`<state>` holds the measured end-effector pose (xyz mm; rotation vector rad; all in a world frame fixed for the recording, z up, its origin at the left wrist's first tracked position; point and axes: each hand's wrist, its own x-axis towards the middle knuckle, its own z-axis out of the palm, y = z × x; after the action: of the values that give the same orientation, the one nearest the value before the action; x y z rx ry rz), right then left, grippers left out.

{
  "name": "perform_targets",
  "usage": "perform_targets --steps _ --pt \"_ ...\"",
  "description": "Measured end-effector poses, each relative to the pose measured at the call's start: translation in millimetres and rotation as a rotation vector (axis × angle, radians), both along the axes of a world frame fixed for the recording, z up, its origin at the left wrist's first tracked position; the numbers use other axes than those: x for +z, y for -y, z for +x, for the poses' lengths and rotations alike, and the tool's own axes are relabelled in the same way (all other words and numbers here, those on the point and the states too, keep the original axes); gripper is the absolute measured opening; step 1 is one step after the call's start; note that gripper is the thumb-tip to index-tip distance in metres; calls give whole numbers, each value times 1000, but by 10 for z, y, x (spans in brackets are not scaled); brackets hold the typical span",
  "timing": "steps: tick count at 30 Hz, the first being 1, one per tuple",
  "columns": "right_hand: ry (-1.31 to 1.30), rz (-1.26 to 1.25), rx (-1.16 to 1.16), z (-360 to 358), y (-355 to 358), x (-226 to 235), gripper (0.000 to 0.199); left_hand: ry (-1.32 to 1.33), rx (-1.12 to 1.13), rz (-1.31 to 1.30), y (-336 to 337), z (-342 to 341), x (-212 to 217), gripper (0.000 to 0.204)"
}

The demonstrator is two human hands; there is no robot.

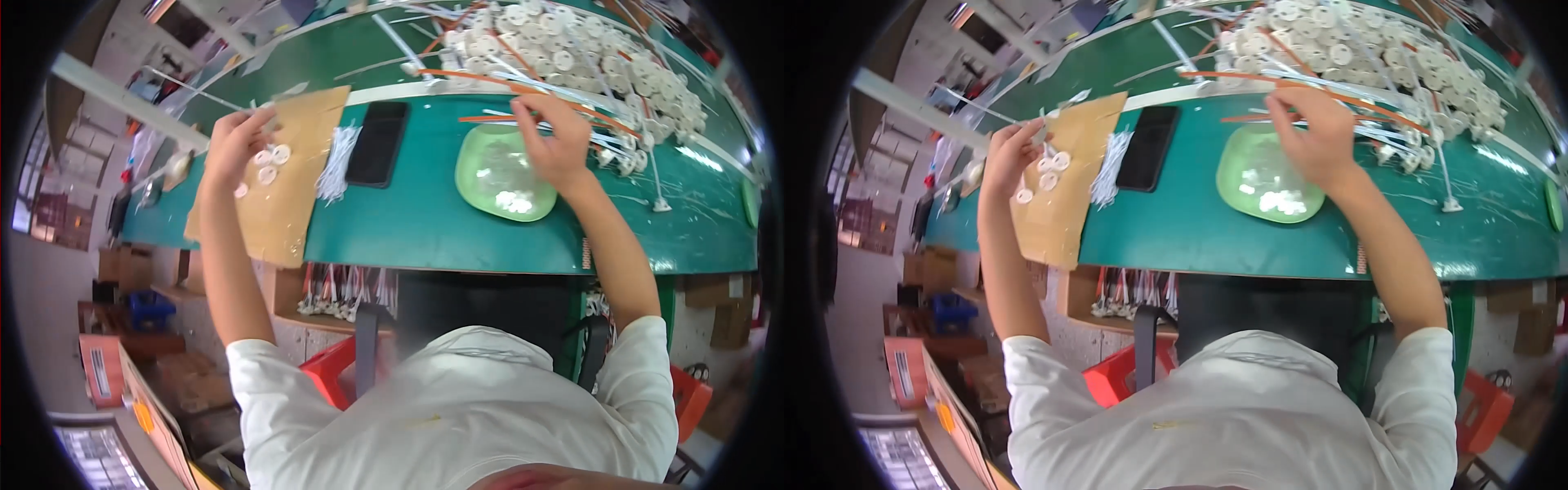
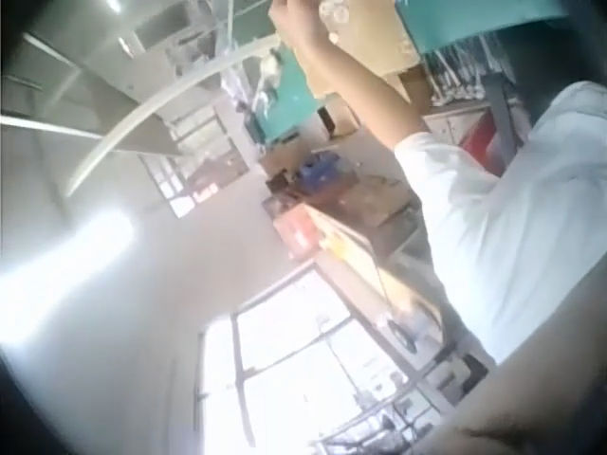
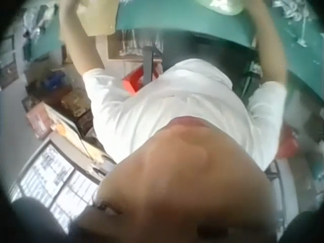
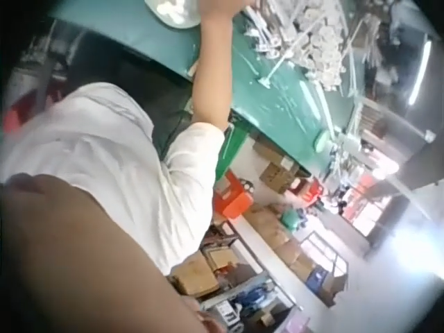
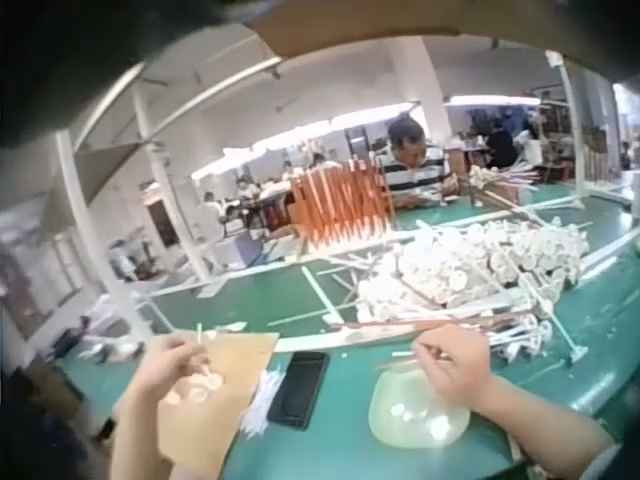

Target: Manually assembling plastic brackets and electronic components for lighting fixtures at a production workstation.

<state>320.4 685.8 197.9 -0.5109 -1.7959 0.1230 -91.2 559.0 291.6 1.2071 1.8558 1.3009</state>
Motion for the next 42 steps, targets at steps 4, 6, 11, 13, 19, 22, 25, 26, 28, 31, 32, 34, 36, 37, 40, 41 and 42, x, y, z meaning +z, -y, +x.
perform_targets --steps 4,6,11,13,19,22,25,26,28,31,32,34,36,37,40,41,42 --pt "57 -8 102 -211 43 -43 6 -520 287 -407 574 -988 -133 32" --pt "85 15 95 -182 37 -62 6 -492 269 -515 546 -1051 -254 35" --pt "86 23 54 -193 30 -46 5 -602 304 -657 491 -1280 -440 39" --pt "75 100 5 -149 -61 -31 5 -1471 269 -551 462 -1041 -393 46" --pt "434 -51 -418 465 -462 211 14 -688 49 419 -232 835 -267 25" --pt "635 -189 -305 644 -501 411 19 -393 13 664 -670 1307 -566 26" --pt "737 -345 -390 852 -599 253 20 -47 -67 602 -1029 1782 -884 31" --pt "812 -421 -410 814 -576 267 18 -80 -63 628 -1052 1859 -972 32" --pt "802 -405 -472 907 -658 274 16 -191 -61 698 -1068 1912 -1191 36" --pt "707 -309 -575 1167 -759 278 14 -232 -66 792 -939 1863 -1205 38" --pt "606 -246 -695 1165 -695 395 14 -234 -46 764 -910 1825 -1219 39" --pt "390 -40 -822 1206 -689 463 13 -204 -17 707 -928 1787 -1238 39" --pt "207 72 -823 1244 -740 487 13 -165 -18 683 -968 1794 -1240 39" --pt "21 182 -811 1262 -758 501 14 -133 -13 656 -982 1803 -1235 39" --pt "-53 294 -893 1344 -731 551 16 -235 -87 675 -967 1847 -1243 35" --pt "-111 344 -946 1346 -706 575 16 -339 -129 703 -946 1865 -1230 33" --pt "-111 345 -946 1326 -693 588 16 -358 -164 683 -912 1872 -1208 28"
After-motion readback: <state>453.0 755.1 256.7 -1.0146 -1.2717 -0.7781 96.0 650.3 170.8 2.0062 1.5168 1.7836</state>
